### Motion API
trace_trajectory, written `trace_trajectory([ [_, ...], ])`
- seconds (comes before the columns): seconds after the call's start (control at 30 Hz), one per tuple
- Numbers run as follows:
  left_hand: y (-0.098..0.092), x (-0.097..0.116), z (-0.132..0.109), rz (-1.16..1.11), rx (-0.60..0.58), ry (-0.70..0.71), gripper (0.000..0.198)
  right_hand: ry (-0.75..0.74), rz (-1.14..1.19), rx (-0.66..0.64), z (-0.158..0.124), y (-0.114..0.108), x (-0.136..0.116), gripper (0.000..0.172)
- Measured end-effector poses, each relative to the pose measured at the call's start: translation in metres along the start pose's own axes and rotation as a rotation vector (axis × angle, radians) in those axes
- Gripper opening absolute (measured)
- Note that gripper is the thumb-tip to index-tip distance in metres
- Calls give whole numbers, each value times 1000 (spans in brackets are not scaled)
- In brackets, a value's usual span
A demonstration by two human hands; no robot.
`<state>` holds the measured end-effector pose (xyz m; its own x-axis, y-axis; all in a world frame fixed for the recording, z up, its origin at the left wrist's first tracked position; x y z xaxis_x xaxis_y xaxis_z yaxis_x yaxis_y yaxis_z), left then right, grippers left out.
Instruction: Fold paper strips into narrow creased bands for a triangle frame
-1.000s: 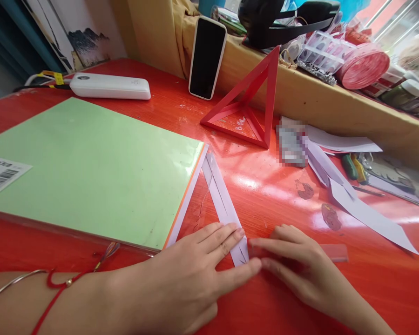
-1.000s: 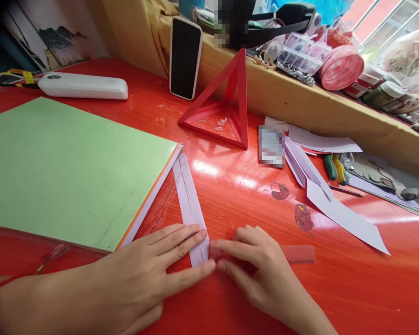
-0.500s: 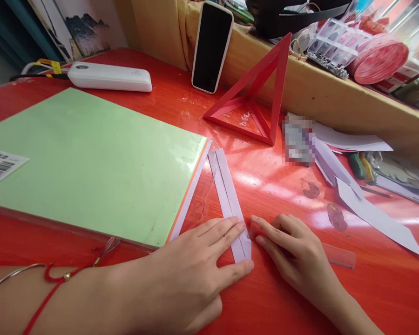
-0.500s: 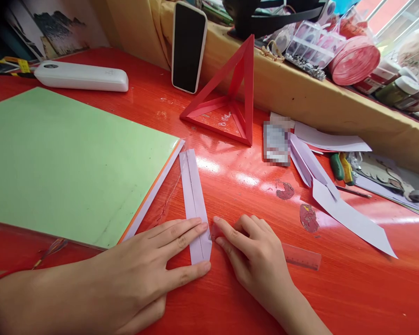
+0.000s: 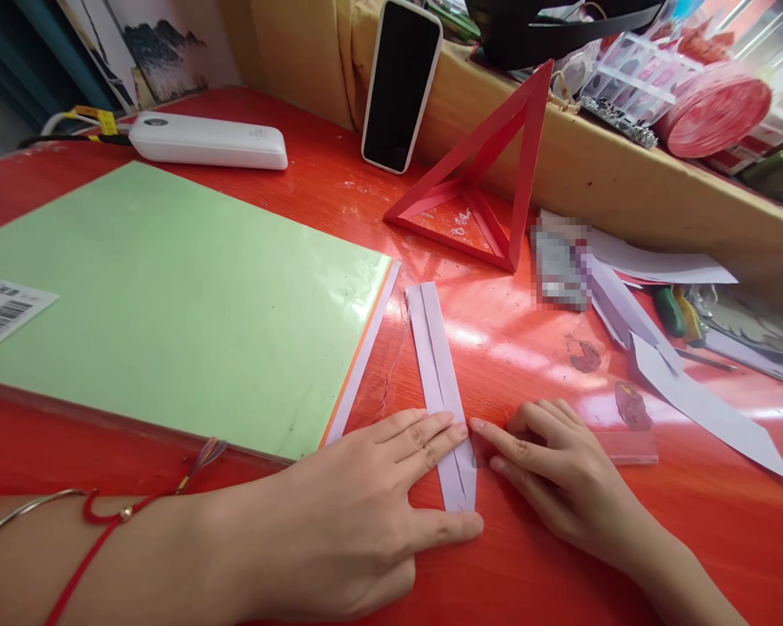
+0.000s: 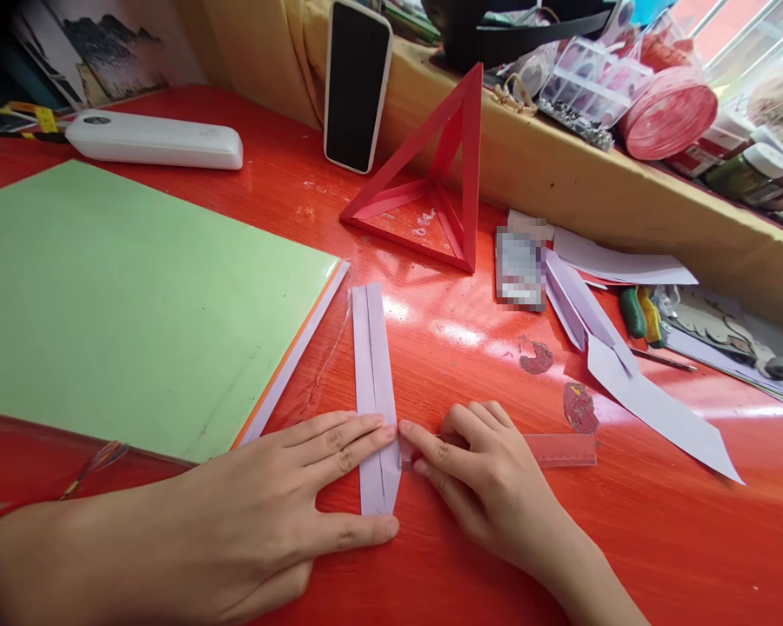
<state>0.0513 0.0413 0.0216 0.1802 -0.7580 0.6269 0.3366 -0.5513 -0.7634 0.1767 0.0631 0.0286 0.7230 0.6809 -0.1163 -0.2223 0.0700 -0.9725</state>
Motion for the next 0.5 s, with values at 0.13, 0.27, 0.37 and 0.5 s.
trace_trajectory([
  [0.13,-3,1,-1,13,25,31,49,-25,53,20,-2,1,0,34],
  [0.27,-3,1,0,11,27,33,49,53,-37,67,-2,2,4,35],
  [0.37,-1,2,0,12,20,28,50,37,-51,82,-2,0,0,36],
  [0.5,-1,0,-1,12,22,7,52,-63,-9,57,-2,-1,-10,35],
])
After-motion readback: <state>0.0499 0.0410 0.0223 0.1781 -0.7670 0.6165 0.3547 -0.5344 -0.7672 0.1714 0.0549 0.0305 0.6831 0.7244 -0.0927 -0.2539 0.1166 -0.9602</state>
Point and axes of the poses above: each hand's wrist, its own z-axis towards the middle knuckle, its own y-axis out of the palm, x = y × z, the point moved 9 cm from there along z, towards the middle knuckle, and after that the axes turned 13 degrees about -z, right-handed, at the moved point
